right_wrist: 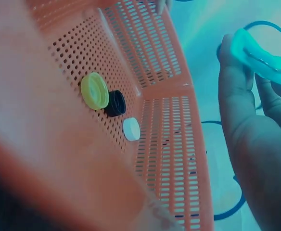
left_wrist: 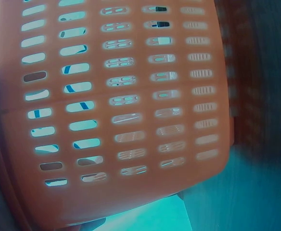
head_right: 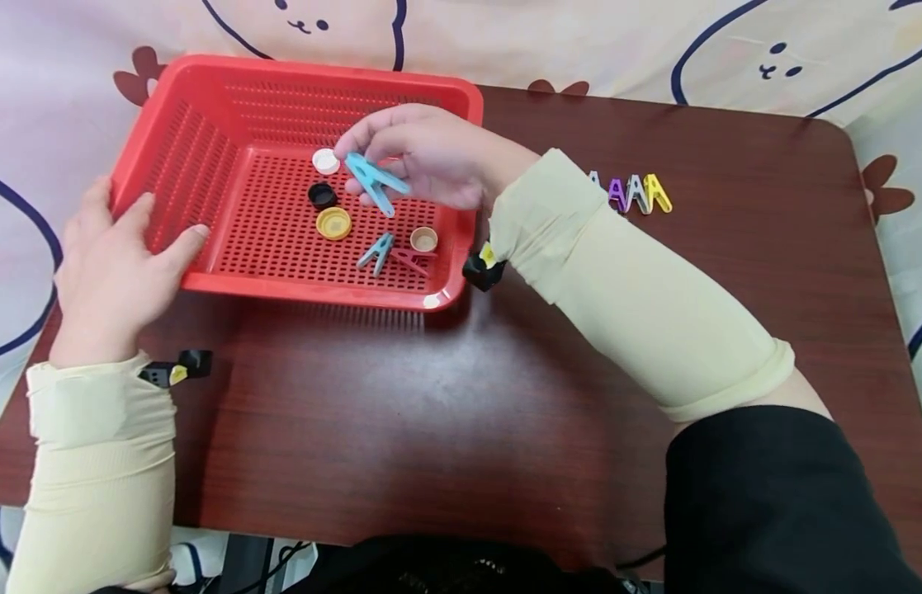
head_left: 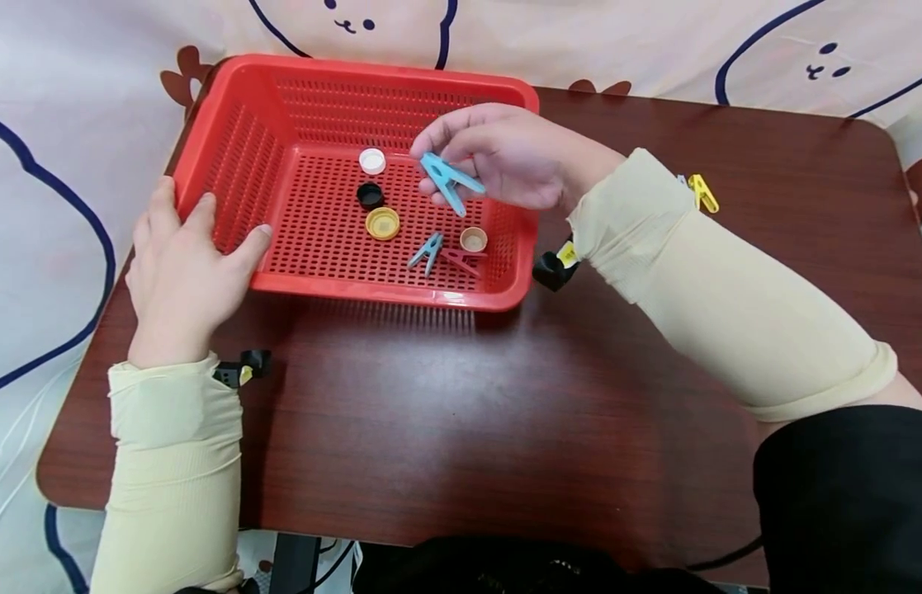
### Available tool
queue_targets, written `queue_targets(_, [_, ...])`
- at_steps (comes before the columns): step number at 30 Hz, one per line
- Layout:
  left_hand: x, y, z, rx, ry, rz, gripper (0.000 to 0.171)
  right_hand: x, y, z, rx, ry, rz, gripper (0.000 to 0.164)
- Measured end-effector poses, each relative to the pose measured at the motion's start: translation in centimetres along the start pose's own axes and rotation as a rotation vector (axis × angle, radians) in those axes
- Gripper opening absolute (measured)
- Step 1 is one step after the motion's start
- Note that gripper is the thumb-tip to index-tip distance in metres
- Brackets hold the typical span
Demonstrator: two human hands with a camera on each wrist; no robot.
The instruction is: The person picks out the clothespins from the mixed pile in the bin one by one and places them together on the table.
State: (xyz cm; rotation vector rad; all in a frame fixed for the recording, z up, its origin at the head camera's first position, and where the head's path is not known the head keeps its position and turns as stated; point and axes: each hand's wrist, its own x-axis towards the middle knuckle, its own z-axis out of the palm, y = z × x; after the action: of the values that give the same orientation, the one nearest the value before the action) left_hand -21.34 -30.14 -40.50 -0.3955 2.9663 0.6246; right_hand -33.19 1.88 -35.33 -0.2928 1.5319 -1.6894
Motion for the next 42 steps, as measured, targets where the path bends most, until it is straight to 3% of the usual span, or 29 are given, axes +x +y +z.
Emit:
queue_targets(5, [0.1,0.0,0.1,0.006,-0.005,-0.006,0.084,-1.2,0.8,-1.3,0.082,-0.001,-0.047,0.028])
queue_targets(12, [0.1,0.1,0.0,-0.001,-0.004,-0.014,0.084,-2.4,2.0,-3.0,0.246,0.028,-0.038,0.026])
queue_targets(27, [0.1,0.4,-0.2,-0.001,-0.015,-0.022,0.083,-5.3,3.5,-6.4,0.419,0.039,-0.065,0.02])
queue_targets(34, [0.2,0.3,-0.1,0.004,-0.021,-0.026,0.083,-6.6,4.2,-7.6,0.454,0.027,-0.116,0.022])
queue_targets(39, [0.1,0.4,-0.2,0.006,-0.018,-0.025,0.082,-8.5,4.5,-9.2,0.515,0.03,-0.165,0.023])
queue_targets(42, [0.1,0.5,-0.3,0.007,-0.015,-0.023,0.082,-10.1,5.0,-10.4,0.519,0.076,-0.203,0.023])
